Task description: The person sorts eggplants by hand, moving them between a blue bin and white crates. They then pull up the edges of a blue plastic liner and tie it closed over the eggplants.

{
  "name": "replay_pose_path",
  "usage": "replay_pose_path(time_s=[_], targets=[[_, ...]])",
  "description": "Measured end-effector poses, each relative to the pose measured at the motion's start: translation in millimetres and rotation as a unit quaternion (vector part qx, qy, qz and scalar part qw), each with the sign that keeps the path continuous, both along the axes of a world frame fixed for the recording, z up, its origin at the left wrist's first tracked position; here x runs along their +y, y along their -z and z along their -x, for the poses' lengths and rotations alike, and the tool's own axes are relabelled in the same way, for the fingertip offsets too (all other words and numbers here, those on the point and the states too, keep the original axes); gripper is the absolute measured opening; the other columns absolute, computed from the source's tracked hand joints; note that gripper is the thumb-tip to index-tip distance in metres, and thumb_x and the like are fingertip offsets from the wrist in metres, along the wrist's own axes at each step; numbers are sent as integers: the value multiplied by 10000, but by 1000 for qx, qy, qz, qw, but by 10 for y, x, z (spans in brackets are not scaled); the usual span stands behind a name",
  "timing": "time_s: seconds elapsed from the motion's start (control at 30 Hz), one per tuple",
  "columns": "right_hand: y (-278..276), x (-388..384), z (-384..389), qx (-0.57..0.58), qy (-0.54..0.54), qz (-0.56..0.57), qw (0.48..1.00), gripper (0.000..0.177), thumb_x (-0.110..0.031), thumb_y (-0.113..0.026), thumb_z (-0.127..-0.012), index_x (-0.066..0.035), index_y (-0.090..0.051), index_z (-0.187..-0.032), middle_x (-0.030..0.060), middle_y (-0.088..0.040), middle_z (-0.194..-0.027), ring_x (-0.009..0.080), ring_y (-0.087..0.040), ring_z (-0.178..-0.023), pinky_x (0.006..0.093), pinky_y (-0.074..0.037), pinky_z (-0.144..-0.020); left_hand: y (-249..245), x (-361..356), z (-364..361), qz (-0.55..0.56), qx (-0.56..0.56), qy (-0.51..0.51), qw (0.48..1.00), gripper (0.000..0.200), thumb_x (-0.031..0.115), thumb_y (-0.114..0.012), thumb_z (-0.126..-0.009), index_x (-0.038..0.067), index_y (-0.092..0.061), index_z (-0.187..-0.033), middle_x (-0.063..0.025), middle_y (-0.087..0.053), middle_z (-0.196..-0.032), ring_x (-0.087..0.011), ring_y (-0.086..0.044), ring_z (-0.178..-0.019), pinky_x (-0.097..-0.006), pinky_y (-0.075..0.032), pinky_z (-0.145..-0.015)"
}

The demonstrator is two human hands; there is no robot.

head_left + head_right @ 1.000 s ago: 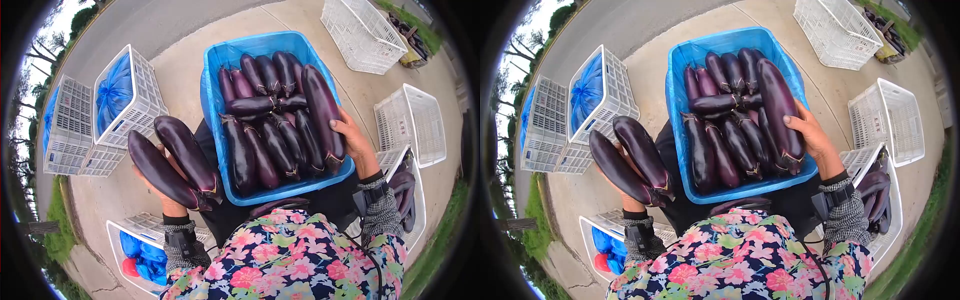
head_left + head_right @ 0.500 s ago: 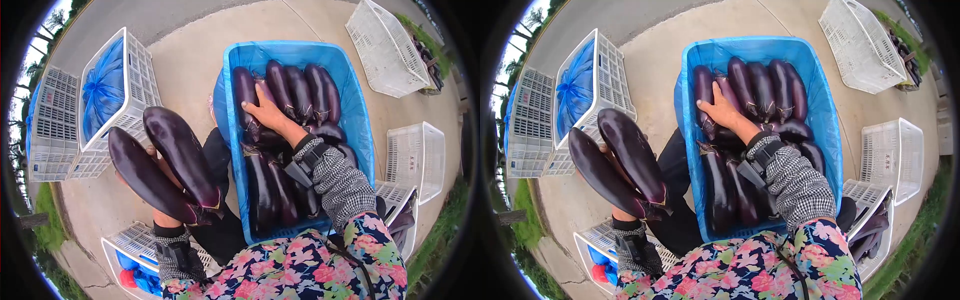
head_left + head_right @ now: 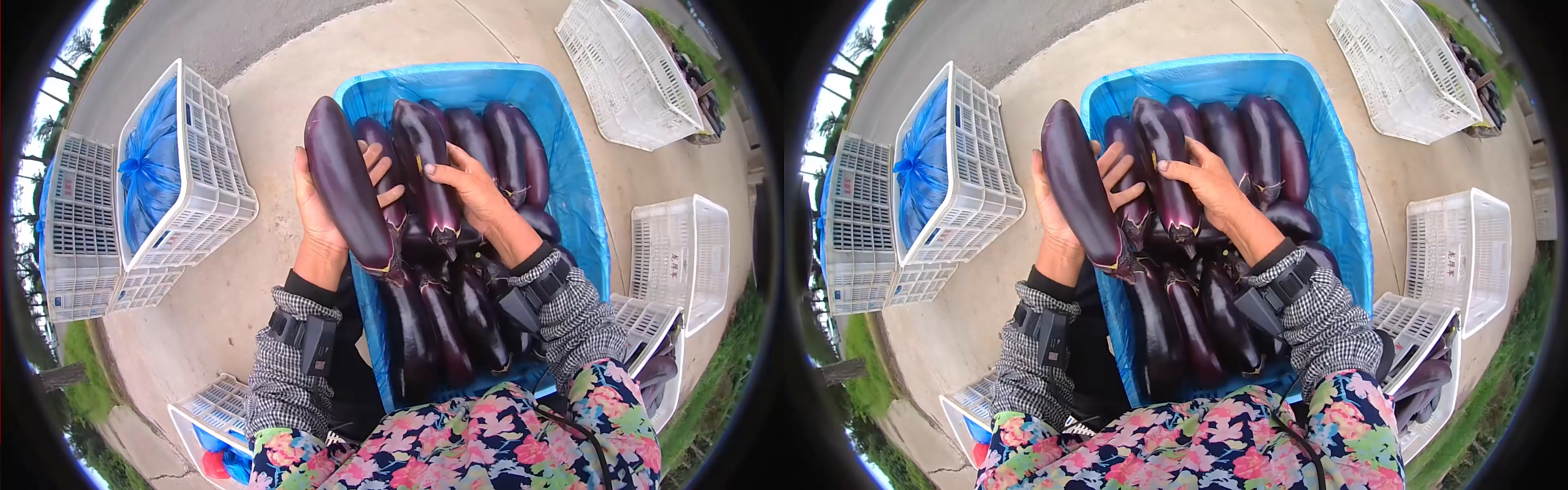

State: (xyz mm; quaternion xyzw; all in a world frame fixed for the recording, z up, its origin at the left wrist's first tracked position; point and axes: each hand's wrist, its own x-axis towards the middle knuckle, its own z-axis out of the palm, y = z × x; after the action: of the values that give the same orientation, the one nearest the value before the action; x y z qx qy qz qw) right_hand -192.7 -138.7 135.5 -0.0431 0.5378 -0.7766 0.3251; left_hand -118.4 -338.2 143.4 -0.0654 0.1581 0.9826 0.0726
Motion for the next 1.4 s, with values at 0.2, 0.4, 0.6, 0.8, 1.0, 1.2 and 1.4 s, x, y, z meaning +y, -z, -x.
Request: replay_pose_path(time_s=[0.2,0.4,0.6,0.8,1.0,1.2,1.4], targets=[[555,-424,234,269,9,-384,883,849,-390,-599,-857,70,-184,-1439,317,-321,-1413,426,-332,-1321,437,-283,-1095,86,-32,-12,0,-48,-58,997,796,715,-486,-801,8,-551,-1163,-245,-443,-1345,-450,-394,-1262,-713,-298,-987],[627,-500,266,366,35,-430,824,741,-319,-557,-862,63,-242,-1414,315,-310,-1393,468,-354,-1267,459,-316,-1064,109,73,5,50,-65,-78,994,838,697,-477,-824,-37,-482,-1231,-257,-407,-1381,-398,-362,-1318,-656,-308,-1033],[556,-590,313,513,34,-527,676,738,-231,-684,-755,-35,-351,-1383,194,-401,-1323,352,-428,-1155,459,-368,-921,78,86,9,52,-68,-83,993,846,705,-457,-829,-37,-479,-1234,-263,-390,-1392,-403,-358,-1321,-653,-311,-1034],[286,-356,272,447,-18,-475,758,649,-259,-635,-823,-9,-400,-1375,228,-371,-1393,384,-367,-1274,482,-309,-1033,-18,109,-70,67,-86,-97,989,807,714,-436,-834,-13,-509,-1177,-244,-423,-1361,-403,-417,-1264,-645,-345,-1017],[-399,157,-664,158,-29,-66,985,814,-280,-688,-839,28,-244,-1448,225,-396,-1389,263,-423,-1279,348,-354,-1042,-272,636,-35,247,-53,-77,965,749,620,-373,-931,11,-387,-1367,-143,-453,-1360,-285,-446,-1246,-456,-400,-1025],[-282,697,-195,1,110,-52,993,781,-90,-677,-769,75,-270,-1414,167,-528,-1240,207,-573,-1068,317,-476,-899,57,546,528,851,83,-74,514,612,375,-565,-879,-50,-464,-1308,-300,-406,-1375,-422,-361,-1310,-459,-292,-1076],[446,342,408,292,43,-369,881,714,-318,-604,-844,102,-356,-1365,273,-443,-1343,367,-432,-1272,379,-337,-1069,222,560,786,970,107,50,212,536,366,-595,-858,118,-496,-1322,-218,-354,-1438,-375,-325,-1341,-598,-259,-1054]])
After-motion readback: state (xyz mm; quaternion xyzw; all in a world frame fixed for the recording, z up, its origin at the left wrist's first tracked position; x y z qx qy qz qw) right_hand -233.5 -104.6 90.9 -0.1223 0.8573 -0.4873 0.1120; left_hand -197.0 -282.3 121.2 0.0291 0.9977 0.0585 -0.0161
